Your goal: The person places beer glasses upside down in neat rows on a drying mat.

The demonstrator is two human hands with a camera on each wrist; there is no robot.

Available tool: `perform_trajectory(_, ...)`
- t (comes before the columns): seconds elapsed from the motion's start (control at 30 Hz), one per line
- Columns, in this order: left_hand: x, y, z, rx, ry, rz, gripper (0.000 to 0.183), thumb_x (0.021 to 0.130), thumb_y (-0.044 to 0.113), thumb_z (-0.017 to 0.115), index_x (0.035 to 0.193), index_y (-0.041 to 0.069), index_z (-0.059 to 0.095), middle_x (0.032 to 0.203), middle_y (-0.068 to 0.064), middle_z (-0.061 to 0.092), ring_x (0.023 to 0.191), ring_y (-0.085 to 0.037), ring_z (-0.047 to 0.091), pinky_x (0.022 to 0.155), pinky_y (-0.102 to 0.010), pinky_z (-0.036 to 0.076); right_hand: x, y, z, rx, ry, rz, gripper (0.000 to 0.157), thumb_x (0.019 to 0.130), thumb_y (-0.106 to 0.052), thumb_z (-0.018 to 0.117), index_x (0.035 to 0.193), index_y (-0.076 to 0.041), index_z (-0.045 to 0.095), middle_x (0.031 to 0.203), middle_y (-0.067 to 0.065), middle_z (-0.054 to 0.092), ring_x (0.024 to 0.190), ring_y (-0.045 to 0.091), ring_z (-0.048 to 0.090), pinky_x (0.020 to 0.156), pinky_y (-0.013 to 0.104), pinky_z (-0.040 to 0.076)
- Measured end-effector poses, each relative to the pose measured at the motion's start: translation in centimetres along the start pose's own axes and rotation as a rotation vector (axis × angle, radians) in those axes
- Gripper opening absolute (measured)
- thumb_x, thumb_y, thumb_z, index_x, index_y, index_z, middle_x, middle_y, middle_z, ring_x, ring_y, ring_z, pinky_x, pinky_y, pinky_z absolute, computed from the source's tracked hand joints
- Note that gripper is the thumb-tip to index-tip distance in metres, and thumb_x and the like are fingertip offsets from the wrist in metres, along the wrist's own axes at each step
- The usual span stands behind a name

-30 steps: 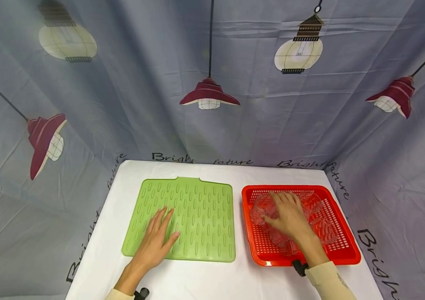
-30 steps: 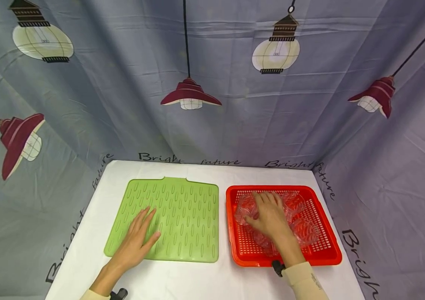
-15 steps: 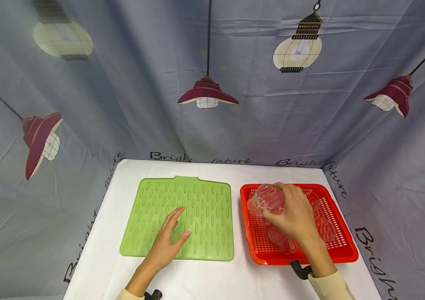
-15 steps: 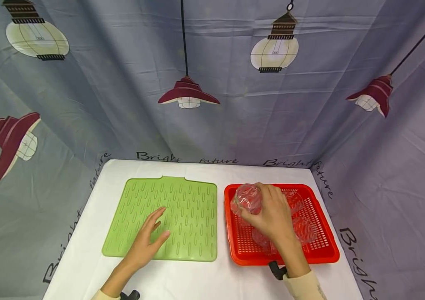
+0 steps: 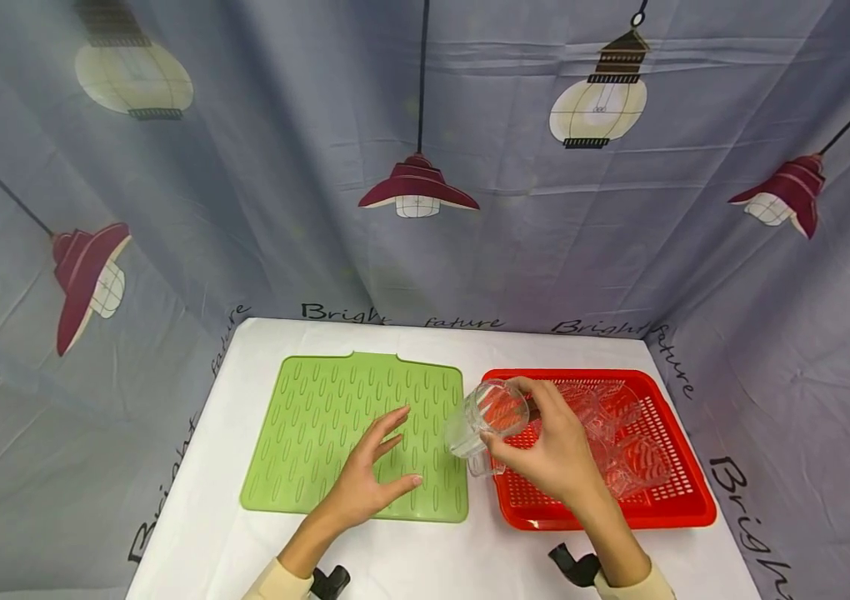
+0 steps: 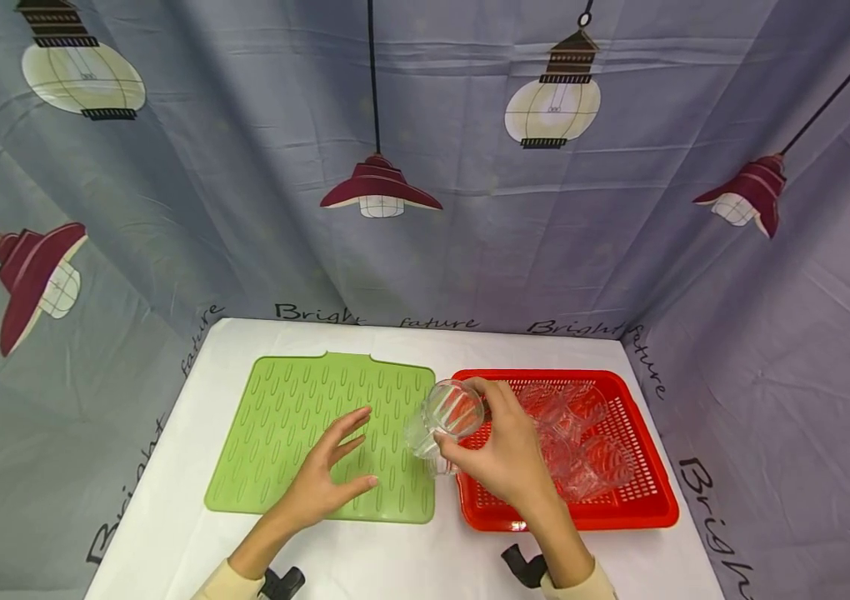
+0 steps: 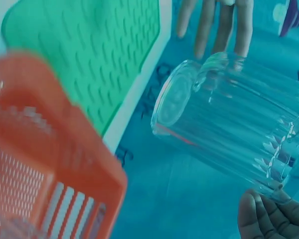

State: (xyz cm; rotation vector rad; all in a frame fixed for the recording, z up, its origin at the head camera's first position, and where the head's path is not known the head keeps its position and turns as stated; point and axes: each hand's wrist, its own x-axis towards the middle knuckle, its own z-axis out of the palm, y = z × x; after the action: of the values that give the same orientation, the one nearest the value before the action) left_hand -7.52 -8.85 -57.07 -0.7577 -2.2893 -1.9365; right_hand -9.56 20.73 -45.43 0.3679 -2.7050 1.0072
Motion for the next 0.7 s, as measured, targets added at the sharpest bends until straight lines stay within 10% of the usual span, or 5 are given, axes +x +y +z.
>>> perform_trajectory(0.4, 0.3, 0.3, 0.7, -0.027, -0.037, -0.073, 0.098, 0.088, 0.015, 0.09, 0.169, 0.016, 0.034, 0.169, -0.004, 0.044, 0.155, -0.041, 0.046, 0.123, -0.051, 0.05, -0.9, -2.6, 2.0, 0.161, -0.092, -0.004, 0.077, 0.077, -0.031, 0.098, 0.143, -0.026, 0.059, 0.127, -0.006, 0.067, 0.111, 0.013, 0.068, 0.089, 0.033, 0.065)
perform_trajectory(0.7, 0.2, 0.5, 0.9, 0.003, -0.054, -0.15, 0.093, 0.086, 0.019, 0.093, 0.163, 0.03, 0.042, 0.161, -0.001, 0.054, 0.144, -0.021, 0.056, 0.118, -0.04, 0.056, -1.1, -3.3, 2.9, 0.195, -0.11, -0.083, 0.076, 0.076, -0.029, 0.097, 0.142, -0.021, 0.06, 0.123, -0.011, 0.064, 0.105, 0.013, 0.069, 0.085, 0.031, 0.065)
